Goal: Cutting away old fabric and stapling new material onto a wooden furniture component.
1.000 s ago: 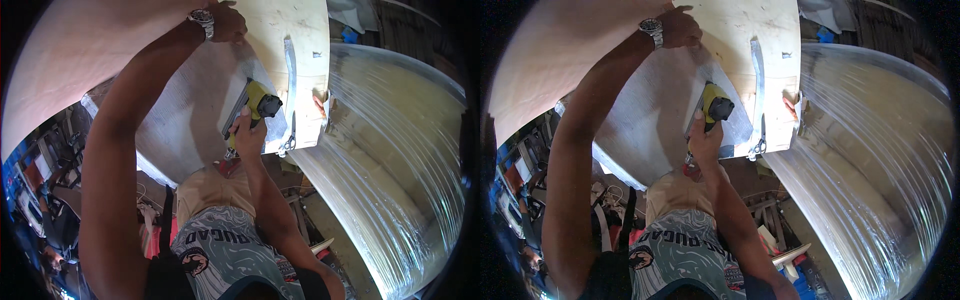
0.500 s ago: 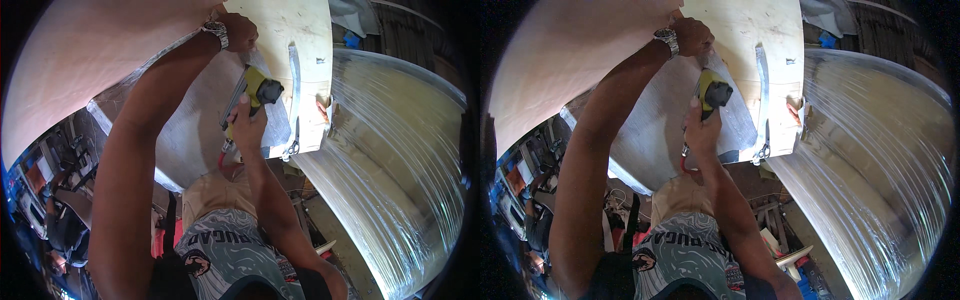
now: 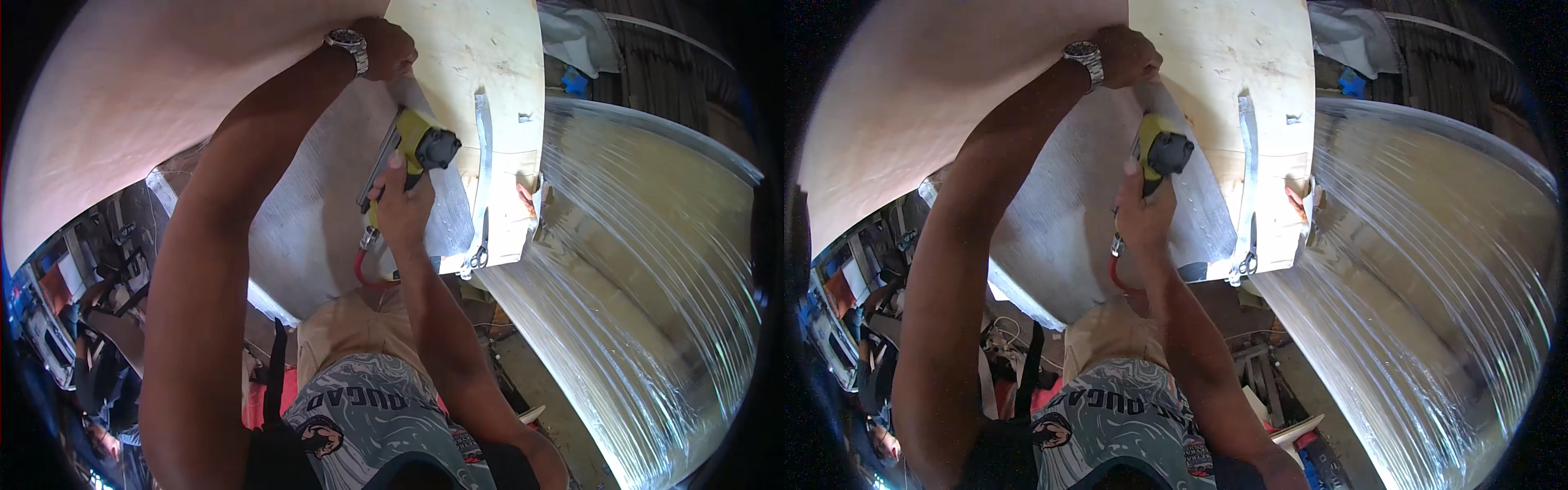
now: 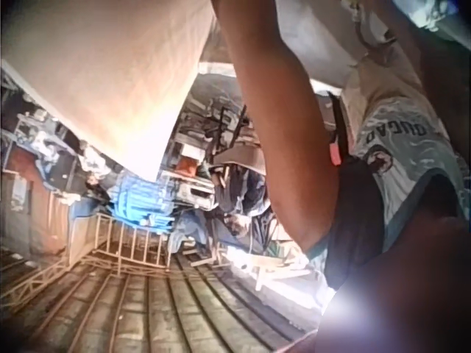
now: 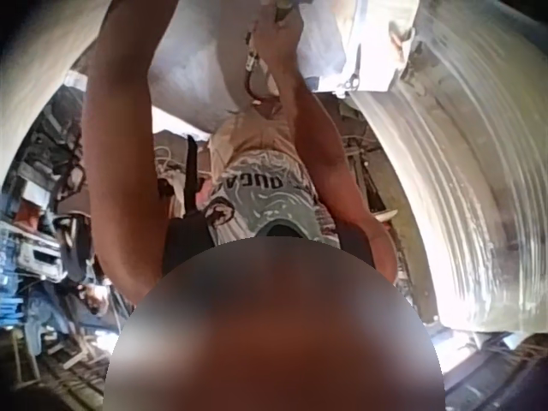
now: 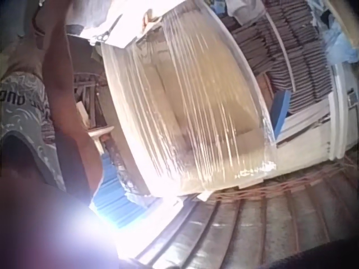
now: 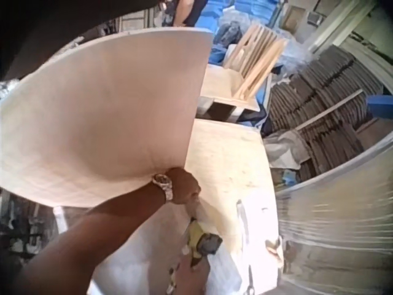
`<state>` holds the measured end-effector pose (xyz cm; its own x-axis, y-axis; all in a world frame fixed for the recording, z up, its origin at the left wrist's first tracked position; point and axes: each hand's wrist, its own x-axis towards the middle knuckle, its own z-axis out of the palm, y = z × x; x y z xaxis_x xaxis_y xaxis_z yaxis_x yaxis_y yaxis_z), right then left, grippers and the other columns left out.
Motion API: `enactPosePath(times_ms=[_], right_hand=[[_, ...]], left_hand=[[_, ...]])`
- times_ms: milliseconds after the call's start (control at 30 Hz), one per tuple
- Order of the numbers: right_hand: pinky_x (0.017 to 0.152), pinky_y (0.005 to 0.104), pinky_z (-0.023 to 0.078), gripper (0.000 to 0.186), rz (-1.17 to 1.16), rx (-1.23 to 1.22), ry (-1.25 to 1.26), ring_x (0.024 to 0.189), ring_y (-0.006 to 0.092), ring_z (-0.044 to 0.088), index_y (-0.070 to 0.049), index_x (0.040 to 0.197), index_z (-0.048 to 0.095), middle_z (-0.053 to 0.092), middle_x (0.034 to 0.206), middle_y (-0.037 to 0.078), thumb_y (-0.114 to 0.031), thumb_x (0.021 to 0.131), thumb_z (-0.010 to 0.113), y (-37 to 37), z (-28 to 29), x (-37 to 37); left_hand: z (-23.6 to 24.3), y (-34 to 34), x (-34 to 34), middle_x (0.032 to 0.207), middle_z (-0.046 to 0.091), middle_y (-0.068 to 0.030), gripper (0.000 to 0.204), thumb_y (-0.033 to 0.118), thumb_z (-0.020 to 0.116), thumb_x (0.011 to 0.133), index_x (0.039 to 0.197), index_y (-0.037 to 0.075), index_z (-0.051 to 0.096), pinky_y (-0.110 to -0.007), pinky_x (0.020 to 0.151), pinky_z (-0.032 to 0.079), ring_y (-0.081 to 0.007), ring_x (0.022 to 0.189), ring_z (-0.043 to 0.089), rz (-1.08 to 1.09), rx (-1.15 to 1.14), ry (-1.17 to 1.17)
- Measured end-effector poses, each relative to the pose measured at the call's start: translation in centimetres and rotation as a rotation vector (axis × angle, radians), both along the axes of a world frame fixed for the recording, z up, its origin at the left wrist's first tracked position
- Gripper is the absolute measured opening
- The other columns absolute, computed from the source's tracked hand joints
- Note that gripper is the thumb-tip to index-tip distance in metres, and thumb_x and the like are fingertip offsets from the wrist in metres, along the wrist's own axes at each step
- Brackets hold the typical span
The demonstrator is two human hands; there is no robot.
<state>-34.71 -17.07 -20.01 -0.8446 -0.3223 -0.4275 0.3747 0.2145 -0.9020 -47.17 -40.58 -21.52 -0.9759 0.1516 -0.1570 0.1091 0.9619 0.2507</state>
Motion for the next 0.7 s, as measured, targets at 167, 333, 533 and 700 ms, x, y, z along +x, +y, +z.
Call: enactPosePath(times_ms=[167,333,533,700], right_hand=[[0.053,0.0283,0.05,0.04,-0.033,-0.04,0.022,0.055,0.012,0.058,-0.001,0.103,0.055,0.056,0.067,0.003,-0.04,0.105,0.061,-1.3,0.1,-0.7],[0.052,0.0273,0.049,0.04,-0.005,-0.051,0.04,0.054,0.0117,0.057,-0.001,0.105,0.054,0.055,0.065,0.002,-0.04,0.105,0.061,-2.7,0.1,-1.2],[0.051,0.028,0.049,0.04,-0.042,-0.053,0.016,0.053,0.0123,0.057,-0.001,0.104,0.054,0.055,0.066,0.002,-0.04,0.105,0.061,-3.7,-0.2,-1.3],[0.052,0.0276,0.05,0.041,-0.003,-0.039,0.009,0.054,0.0119,0.057,-0.001,0.105,0.054,0.055,0.066,0.002,-0.041,0.105,0.06,-4.2,0.3,-1.8]], left_hand=[[-0.3,0.2,-0.5,0.096,0.077,-0.0113,0.02,0.031,0.068,0.089,0.095,0.015,0.079,-0.049,0.084,0.057,-0.0332,0.093,0.074,0.014,0.025,-0.001],[0.3,0.0,-1.2,0.097,0.077,-0.0119,0.024,0.034,0.065,0.092,0.099,0.015,0.078,-0.048,0.086,0.057,-0.0332,0.094,0.073,-0.004,0.001,-0.088],[-1.1,-0.9,2.3,0.109,0.076,-0.0153,0.027,0.029,0.058,0.103,0.113,0.01,0.075,-0.045,0.09,0.055,-0.0359,0.099,0.072,0.187,0.46,0.391],[-4.8,1.3,17.1,0.107,0.073,-0.0221,0.029,0.026,0.058,0.105,0.115,0.002,0.071,-0.045,0.084,0.055,-0.0411,0.098,0.07,0.769,0.584,0.536]])
